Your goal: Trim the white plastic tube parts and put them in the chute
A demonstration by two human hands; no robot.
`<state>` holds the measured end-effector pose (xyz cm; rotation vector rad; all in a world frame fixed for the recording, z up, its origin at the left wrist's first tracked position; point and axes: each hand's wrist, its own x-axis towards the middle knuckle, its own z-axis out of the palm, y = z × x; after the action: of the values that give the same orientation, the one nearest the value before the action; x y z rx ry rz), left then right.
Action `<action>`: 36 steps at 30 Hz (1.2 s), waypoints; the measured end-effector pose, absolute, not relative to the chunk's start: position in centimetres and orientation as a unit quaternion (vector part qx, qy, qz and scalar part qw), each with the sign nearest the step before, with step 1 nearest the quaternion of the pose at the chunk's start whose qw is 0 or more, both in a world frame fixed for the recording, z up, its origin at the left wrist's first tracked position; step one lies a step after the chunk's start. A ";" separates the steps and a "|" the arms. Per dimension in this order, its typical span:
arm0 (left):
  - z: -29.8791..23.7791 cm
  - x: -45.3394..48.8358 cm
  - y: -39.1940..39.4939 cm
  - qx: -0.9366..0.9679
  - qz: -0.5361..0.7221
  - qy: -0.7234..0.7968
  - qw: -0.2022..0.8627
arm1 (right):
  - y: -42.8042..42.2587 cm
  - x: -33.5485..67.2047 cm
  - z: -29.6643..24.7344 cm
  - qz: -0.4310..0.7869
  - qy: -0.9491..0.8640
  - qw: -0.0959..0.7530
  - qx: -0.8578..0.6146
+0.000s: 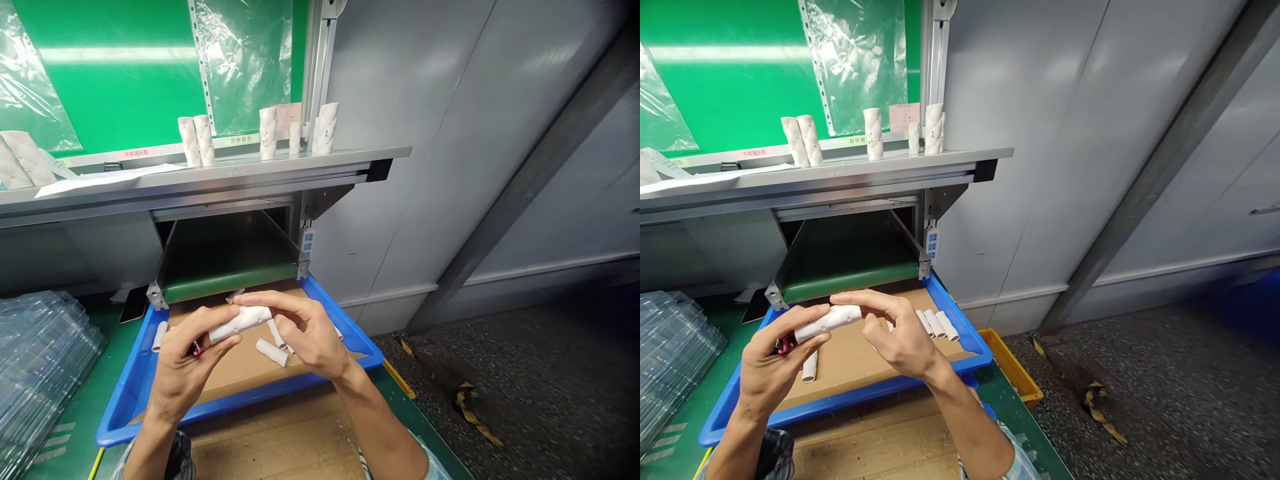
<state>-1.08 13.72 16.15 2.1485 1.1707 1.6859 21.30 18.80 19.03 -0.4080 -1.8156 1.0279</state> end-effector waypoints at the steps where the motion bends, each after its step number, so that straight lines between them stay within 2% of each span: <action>1: 16.1 -1.1 13.7 0.720 0.565 0.394 0.084 | 18.8 21.3 19.1 0.426 -0.745 0.486 -0.165; 22: 16.1 -1.1 13.8 0.706 0.580 0.392 0.110 | 18.6 21.3 19.1 0.424 -0.744 0.488 -0.167; 28: 15.9 -0.9 13.8 0.686 0.563 0.444 0.122 | 18.8 20.7 18.4 0.408 -0.750 0.493 -0.166; 31: 16.5 -1.2 13.4 0.687 0.530 0.489 0.093 | 19.0 20.5 18.2 0.365 -0.752 0.518 -0.185; 36: 17.5 -1.2 12.3 0.703 0.472 0.531 -0.026 | 19.2 20.7 18.0 0.280 -0.776 0.527 -0.205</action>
<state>-1.20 12.34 17.54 2.2476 1.6978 1.5069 20.66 19.24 17.97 -0.4893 -1.8550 0.6705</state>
